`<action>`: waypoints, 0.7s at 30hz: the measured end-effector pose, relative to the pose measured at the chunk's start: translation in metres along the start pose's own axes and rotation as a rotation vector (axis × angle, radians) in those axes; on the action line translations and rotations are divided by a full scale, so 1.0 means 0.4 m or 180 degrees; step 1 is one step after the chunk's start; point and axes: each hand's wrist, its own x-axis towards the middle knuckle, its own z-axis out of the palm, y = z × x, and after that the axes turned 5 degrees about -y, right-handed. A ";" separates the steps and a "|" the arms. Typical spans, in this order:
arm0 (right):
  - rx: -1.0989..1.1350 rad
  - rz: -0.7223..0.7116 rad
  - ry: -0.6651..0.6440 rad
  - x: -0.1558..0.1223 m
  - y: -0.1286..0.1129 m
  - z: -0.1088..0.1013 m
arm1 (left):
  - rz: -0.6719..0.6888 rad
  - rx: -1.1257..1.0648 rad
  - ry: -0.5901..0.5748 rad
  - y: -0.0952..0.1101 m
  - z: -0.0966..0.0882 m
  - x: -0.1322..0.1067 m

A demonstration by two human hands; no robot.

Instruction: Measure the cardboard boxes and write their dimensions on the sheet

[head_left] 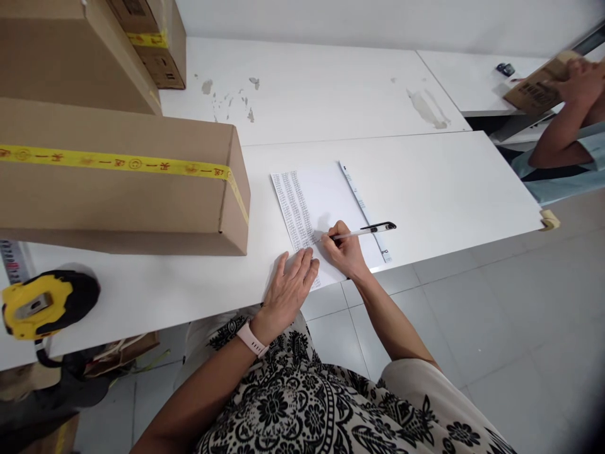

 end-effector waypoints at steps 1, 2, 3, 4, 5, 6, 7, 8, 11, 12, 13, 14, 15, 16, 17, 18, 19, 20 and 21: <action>-0.0007 -0.0007 0.0008 0.000 -0.001 0.000 | 0.0006 0.0008 0.0019 0.000 0.001 0.000; -0.0014 -0.0016 0.0000 0.001 -0.001 0.000 | 0.0012 0.0014 0.0039 0.000 0.001 0.000; -0.0022 -0.0024 -0.0017 0.001 -0.001 0.000 | 0.0016 0.0020 0.0058 0.000 0.001 0.000; -0.0029 -0.0025 -0.0027 0.001 -0.001 0.000 | 0.0020 0.0023 0.0065 0.000 0.001 -0.001; -0.0033 -0.0020 -0.0026 0.002 -0.001 0.000 | 0.0019 0.0020 0.0062 0.000 0.001 -0.001; -0.0034 -0.0014 -0.0015 0.002 -0.001 0.001 | 0.0017 0.0011 0.0052 -0.001 0.001 -0.001; -0.0035 -0.0014 0.0004 0.002 -0.001 0.001 | 0.0015 -0.0003 0.0041 -0.001 0.001 -0.001; -0.0040 -0.0018 0.0026 0.001 -0.001 0.001 | 0.0013 -0.0019 0.0033 -0.001 0.001 -0.001; -0.0050 -0.0046 0.0055 0.001 0.002 0.001 | 0.0017 -0.0035 0.0047 -0.001 0.001 0.000; -0.0046 -0.0053 0.0047 0.000 0.004 0.001 | 0.0020 -0.0024 0.0053 -0.001 0.001 0.000; -0.0040 -0.0058 0.0033 0.000 0.006 0.001 | 0.0020 -0.0014 0.0052 -0.002 0.001 0.000; -0.0036 -0.0061 0.0020 0.000 0.008 0.001 | 0.0018 -0.0009 0.0044 -0.002 0.001 0.000; -0.0033 -0.0060 0.0016 0.000 0.009 0.001 | 0.0015 -0.0011 0.0032 -0.002 0.000 0.000; -0.0031 -0.0057 0.0022 0.000 0.011 0.001 | 0.0014 -0.0016 0.0022 -0.002 0.000 0.000; -0.0027 -0.0049 0.0034 0.001 0.011 0.000 | 0.0014 -0.0022 0.0016 -0.002 0.000 0.000; -0.0023 -0.0040 0.0050 0.001 0.011 0.000 | 0.0017 -0.0026 0.0015 -0.001 -0.001 0.000; -0.0021 -0.0030 0.0064 0.001 0.011 0.000 | 0.0016 -0.0029 0.0019 -0.001 0.000 0.000; -0.0022 -0.0021 0.0085 0.001 0.010 0.000 | 0.0010 -0.0031 0.0018 -0.001 0.000 0.000; -0.0026 -0.0017 0.0123 0.001 0.009 0.000 | 0.0002 -0.0036 0.0010 -0.001 0.001 0.000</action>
